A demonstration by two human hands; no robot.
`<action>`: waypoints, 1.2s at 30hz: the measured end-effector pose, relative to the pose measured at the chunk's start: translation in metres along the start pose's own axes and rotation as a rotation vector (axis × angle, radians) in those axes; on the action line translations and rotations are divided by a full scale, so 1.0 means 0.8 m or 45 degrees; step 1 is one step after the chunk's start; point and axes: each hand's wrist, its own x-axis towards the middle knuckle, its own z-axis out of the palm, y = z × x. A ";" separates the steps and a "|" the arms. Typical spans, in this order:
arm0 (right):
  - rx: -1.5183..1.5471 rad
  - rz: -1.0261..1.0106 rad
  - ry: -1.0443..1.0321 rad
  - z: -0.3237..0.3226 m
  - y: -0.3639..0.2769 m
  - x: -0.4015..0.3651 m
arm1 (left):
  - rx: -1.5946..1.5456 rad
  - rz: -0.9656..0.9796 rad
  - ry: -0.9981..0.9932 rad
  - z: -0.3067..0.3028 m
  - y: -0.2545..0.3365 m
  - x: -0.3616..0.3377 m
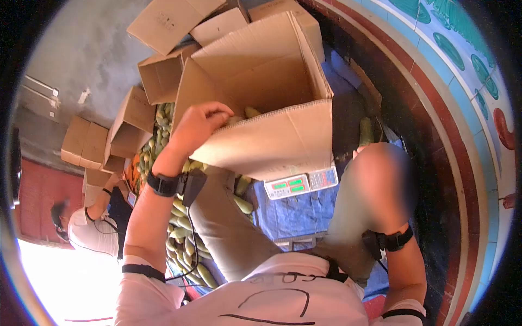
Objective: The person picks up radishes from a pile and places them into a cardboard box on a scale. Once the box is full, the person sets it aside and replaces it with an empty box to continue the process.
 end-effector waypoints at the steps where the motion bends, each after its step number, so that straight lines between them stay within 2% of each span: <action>1: 0.014 0.000 0.000 0.000 0.000 0.000 | -0.014 -0.017 -0.007 0.003 -0.005 0.003; 3: 0.004 -0.005 -0.018 0.001 0.001 -0.001 | -0.343 0.098 0.081 0.013 -0.015 0.005; 4: -0.005 -0.004 -0.016 0.001 0.001 -0.001 | -0.072 0.097 0.132 0.008 0.009 -0.008; 5: -0.015 0.001 -0.010 0.001 0.000 -0.002 | -0.081 0.091 0.127 0.011 0.008 -0.010; 7: -0.012 0.001 -0.014 0.000 0.000 -0.001 | -0.127 0.372 0.461 0.016 0.007 -0.014; 9: -0.006 -0.001 -0.014 -0.001 0.000 -0.001 | -0.161 0.409 0.507 0.015 0.007 -0.020; 11: -0.013 0.029 -0.025 -0.003 0.001 -0.003 | 0.102 0.696 0.722 0.011 0.007 -0.034; 13: -0.013 0.025 -0.015 -0.003 0.002 -0.003 | 0.150 0.709 0.780 0.009 0.008 -0.056; 15: -0.013 0.024 -0.005 -0.003 0.003 -0.004 | 0.124 0.582 0.872 0.010 0.003 -0.082; 17: -0.013 0.044 -0.021 -0.004 0.003 -0.004 | 0.204 0.609 0.906 0.011 -0.018 -0.103; 19: -0.023 0.029 -0.012 -0.004 0.004 -0.003 | 0.254 0.513 1.046 0.018 -0.035 -0.124; 25: -0.047 0.005 -0.019 -0.003 0.001 -0.001 | 0.143 0.276 1.010 0.035 -0.107 -0.161; 28: -0.059 0.003 -0.028 -0.004 0.000 -0.001 | -0.329 -0.247 0.690 0.039 -0.154 -0.176; 29: -0.065 0.001 -0.032 -0.004 0.000 0.000 | -0.331 -0.248 0.689 0.049 -0.182 -0.178; 31: -0.067 -0.005 -0.031 -0.002 -0.001 0.000 | -1.327 -0.528 0.357 0.067 -0.216 -0.179; 33: -0.072 -0.009 -0.033 -0.002 -0.001 0.001 | -1.406 -0.552 0.326 0.074 -0.214 -0.182; 36: -0.075 -0.012 -0.048 0.000 -0.002 0.001 | -1.273 -0.509 0.248 0.078 -0.208 -0.183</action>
